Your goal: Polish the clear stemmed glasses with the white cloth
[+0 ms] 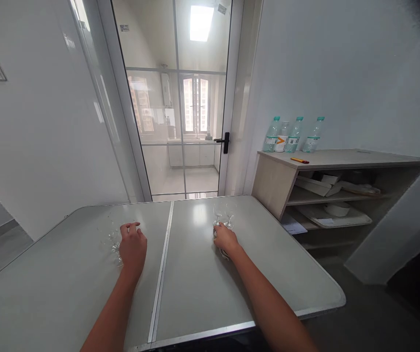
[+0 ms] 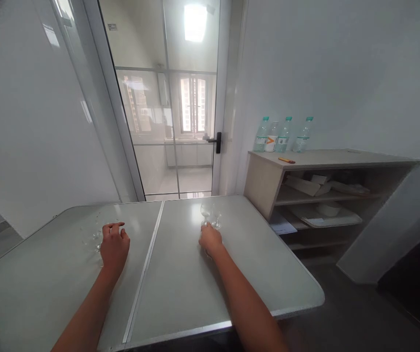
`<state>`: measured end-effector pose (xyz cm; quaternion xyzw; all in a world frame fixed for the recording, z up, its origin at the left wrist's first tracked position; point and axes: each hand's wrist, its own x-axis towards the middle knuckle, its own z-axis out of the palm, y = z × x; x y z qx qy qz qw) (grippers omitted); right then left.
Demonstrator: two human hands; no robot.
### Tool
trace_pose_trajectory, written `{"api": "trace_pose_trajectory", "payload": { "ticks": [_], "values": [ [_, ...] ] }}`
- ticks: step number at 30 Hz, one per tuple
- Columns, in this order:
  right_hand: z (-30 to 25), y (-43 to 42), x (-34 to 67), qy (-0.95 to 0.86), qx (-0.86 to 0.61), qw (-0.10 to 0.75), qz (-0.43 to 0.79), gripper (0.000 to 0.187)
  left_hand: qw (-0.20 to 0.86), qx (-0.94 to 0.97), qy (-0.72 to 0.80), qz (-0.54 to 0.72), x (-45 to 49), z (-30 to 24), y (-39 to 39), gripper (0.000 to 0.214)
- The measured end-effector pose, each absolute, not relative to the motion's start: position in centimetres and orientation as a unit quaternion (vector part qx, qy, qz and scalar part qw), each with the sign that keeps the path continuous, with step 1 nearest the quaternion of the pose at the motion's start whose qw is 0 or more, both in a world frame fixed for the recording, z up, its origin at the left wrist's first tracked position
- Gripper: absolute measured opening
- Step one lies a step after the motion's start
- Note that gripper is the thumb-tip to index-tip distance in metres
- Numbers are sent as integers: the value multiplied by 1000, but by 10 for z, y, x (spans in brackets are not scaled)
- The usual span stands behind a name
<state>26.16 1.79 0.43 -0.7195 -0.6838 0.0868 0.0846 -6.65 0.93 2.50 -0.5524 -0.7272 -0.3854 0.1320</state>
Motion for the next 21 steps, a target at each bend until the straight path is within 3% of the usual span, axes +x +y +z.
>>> {"api": "trace_pose_trajectory", "payload": {
  "ticks": [3,7,11,13,15,16,19,20,21],
  "values": [
    [13,13,254,-672,-731,99,71,27,131,-555,-712,-410,-66,25,9,26],
    [22,1,235,-710,-686,152,50,24,138,-578,-668,-448,-61,27,8,24],
    [21,-10,215,-767,-545,324,100,27,76,-645,-577,-496,-50,29,3,18],
    [17,-12,208,-773,-473,393,156,48,13,-690,-511,-512,-41,26,-2,15],
    [11,-11,203,-777,-435,402,211,78,-58,-725,-446,-521,-30,19,-6,15],
    [8,-11,201,-781,-427,390,235,79,-94,-735,-420,-524,-23,15,-8,15],
    [0,-9,199,-792,-415,347,283,32,-184,-731,-393,-527,-4,6,-16,17],
    [-2,-8,198,-791,-413,343,294,23,-201,-722,-398,-529,3,5,-18,17],
    [-4,-8,197,-785,-413,347,306,26,-211,-708,-403,-540,8,4,-19,18]
  ]
}}
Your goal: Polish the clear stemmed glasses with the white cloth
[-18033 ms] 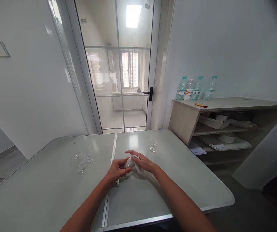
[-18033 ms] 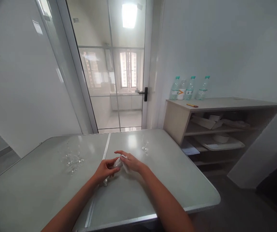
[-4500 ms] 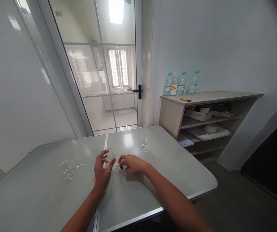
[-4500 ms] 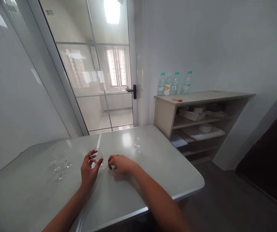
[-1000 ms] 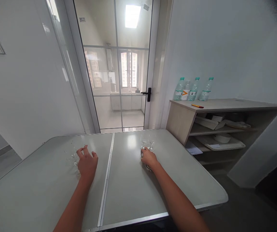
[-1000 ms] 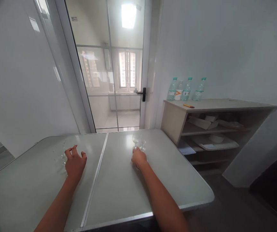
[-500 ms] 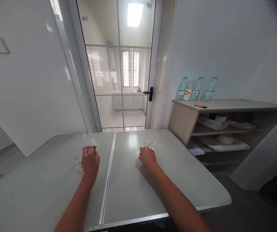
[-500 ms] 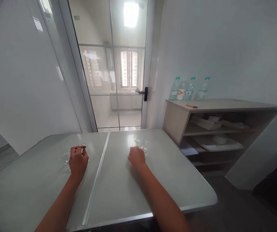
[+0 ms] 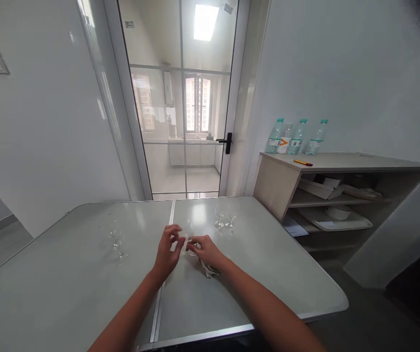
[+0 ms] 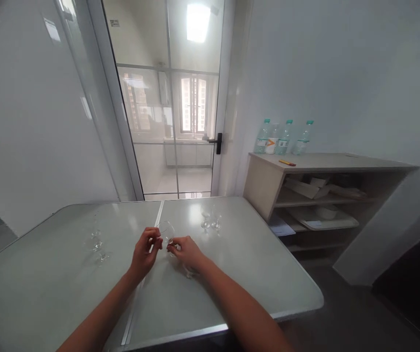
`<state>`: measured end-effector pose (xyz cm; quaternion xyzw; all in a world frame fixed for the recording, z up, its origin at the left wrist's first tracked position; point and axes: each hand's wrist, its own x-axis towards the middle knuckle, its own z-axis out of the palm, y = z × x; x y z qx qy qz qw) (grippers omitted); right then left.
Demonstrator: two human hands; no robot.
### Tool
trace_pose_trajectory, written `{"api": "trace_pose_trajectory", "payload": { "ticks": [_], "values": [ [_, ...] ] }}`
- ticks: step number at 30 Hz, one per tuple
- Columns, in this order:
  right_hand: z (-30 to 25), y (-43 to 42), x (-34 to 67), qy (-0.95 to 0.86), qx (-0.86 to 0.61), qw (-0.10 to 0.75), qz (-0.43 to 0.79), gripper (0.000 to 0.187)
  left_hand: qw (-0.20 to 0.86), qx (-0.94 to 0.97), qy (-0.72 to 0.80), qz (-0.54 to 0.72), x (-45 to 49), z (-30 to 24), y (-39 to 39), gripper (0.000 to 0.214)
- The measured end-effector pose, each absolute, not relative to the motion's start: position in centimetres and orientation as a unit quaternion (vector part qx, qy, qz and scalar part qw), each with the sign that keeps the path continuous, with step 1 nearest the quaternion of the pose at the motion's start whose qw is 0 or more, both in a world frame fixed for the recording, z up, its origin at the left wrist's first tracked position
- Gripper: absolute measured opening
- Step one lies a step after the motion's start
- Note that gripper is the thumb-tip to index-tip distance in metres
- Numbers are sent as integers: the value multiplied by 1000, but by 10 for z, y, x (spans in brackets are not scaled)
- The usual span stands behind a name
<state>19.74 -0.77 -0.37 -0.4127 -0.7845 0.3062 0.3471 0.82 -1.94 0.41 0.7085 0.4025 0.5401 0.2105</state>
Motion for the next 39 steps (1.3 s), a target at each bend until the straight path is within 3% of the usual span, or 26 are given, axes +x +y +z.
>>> {"api": "trace_pose_trajectory", "payload": {
  "ticks": [4,8,10,17,22,28,32,39],
  "values": [
    [-6,-7,195,-735,-431,378,362,38,264,641,410,593,22,6,-22,57],
    [-2,-11,191,-764,-394,359,363,41,401,641,368,541,25,1,-22,46],
    [1,-14,191,-783,-357,360,361,43,420,627,359,549,25,-4,-22,47],
    [11,-13,207,-787,-386,329,351,53,258,601,459,601,20,-9,-22,47],
    [8,-2,210,-719,-444,364,393,58,261,629,499,536,21,-11,-22,47],
    [8,-4,207,-547,-391,420,610,42,306,612,502,529,19,-20,-13,51],
    [9,-4,211,-542,-384,449,598,52,301,605,506,536,16,-21,-11,50],
    [9,3,219,-507,-421,460,595,31,167,668,513,512,10,-9,-14,49]
  ]
}}
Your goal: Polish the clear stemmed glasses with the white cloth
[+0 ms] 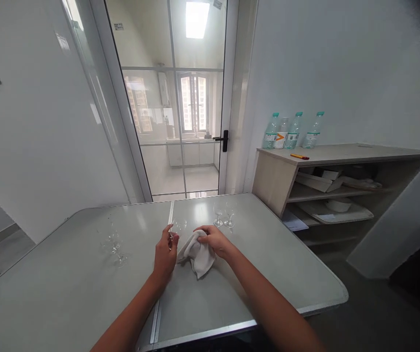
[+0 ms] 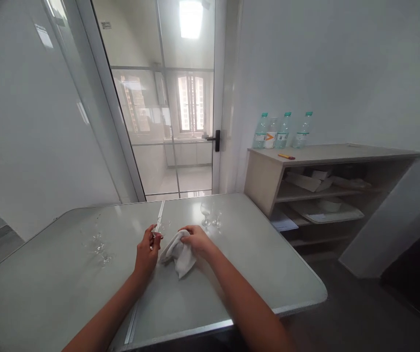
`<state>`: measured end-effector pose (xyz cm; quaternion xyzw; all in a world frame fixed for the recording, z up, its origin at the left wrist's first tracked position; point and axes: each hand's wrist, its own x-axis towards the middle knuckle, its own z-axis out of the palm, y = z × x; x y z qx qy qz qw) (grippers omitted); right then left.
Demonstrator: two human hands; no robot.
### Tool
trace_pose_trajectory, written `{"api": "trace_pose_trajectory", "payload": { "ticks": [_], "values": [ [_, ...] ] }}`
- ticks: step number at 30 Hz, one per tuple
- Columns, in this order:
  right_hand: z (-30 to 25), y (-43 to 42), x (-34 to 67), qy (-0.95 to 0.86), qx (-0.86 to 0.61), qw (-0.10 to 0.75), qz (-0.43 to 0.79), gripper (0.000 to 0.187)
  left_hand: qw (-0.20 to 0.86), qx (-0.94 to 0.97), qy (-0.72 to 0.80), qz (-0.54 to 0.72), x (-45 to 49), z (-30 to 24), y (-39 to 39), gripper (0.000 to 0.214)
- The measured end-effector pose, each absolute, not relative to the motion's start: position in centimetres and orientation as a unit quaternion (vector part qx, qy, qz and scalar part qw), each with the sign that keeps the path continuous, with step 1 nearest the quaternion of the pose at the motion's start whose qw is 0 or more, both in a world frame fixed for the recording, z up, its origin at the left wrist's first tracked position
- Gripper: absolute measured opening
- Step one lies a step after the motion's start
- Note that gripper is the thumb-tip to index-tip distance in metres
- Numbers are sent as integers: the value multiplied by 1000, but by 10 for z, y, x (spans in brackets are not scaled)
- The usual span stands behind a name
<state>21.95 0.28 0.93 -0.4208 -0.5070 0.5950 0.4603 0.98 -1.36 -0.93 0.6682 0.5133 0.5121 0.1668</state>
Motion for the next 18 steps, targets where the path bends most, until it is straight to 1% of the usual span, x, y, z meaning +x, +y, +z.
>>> {"api": "trace_pose_trajectory", "payload": {
  "ticks": [2,6,8,11,12,14,16,18],
  "values": [
    [10,4,221,-492,-425,485,585,26,139,685,508,504,6,-7,-12,49],
    [11,5,223,-479,-431,523,558,28,93,715,497,482,0,-4,-10,49],
    [13,5,224,-487,-474,545,491,28,77,729,493,468,-3,-3,-9,50],
    [21,0,226,-520,-510,569,382,41,64,749,498,433,-4,-4,-7,54],
    [24,-2,226,-536,-502,568,373,44,62,755,501,419,-4,-5,-7,55],
    [30,-8,226,-578,-452,550,398,48,65,768,497,399,-4,-8,-6,56],
    [35,-14,225,-633,-376,512,443,55,84,777,480,399,-4,-11,-6,56],
    [38,-18,226,-688,-308,470,460,66,114,781,461,406,-4,-13,-6,56]
  ]
}}
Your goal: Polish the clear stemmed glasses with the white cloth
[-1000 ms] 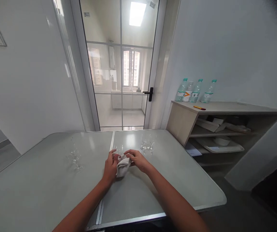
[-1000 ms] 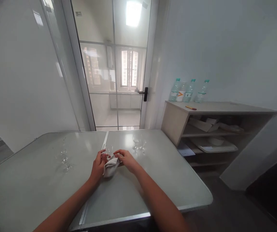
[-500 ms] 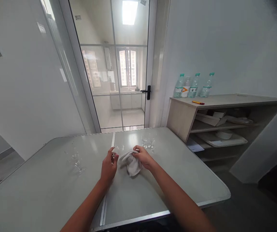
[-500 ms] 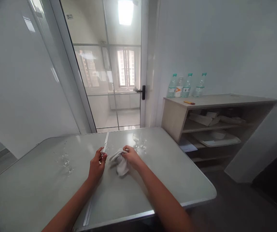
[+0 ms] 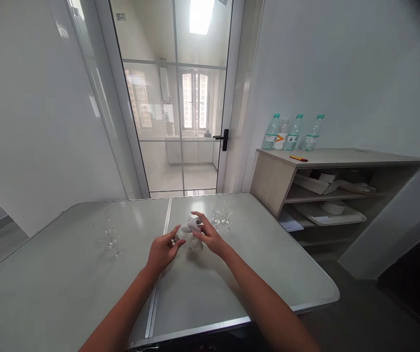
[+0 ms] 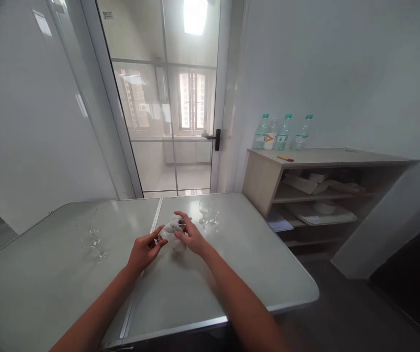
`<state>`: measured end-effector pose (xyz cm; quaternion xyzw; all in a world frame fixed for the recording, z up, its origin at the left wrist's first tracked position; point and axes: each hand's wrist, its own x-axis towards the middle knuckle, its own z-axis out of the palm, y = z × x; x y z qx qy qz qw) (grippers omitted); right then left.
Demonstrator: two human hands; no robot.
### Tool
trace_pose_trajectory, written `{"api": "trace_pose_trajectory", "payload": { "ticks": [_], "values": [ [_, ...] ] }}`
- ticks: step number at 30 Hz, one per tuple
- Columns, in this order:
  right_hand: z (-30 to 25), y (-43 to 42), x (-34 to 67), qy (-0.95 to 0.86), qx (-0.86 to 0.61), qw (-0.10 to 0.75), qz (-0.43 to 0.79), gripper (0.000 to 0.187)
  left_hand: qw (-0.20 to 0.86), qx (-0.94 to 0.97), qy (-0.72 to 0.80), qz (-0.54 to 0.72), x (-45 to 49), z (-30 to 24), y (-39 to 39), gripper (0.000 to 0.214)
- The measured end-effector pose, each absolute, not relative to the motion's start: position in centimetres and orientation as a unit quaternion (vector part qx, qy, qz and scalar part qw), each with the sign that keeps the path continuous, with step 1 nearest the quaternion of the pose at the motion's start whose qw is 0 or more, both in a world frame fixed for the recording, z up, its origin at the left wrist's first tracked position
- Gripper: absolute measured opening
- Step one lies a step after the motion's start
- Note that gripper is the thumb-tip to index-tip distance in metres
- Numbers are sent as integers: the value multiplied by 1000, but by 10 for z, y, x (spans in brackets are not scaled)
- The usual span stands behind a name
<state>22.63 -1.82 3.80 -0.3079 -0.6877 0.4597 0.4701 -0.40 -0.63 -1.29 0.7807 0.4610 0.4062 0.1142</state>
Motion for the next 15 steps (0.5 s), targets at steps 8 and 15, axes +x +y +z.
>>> {"api": "trace_pose_trajectory", "payload": {
  "ticks": [8,15],
  "values": [
    [39,-19,239,-750,-227,390,483,78,379,715,415,416,13,-5,-19,56],
    [45,-25,238,-703,-235,421,523,59,737,496,333,316,17,13,-24,42]
  ]
}}
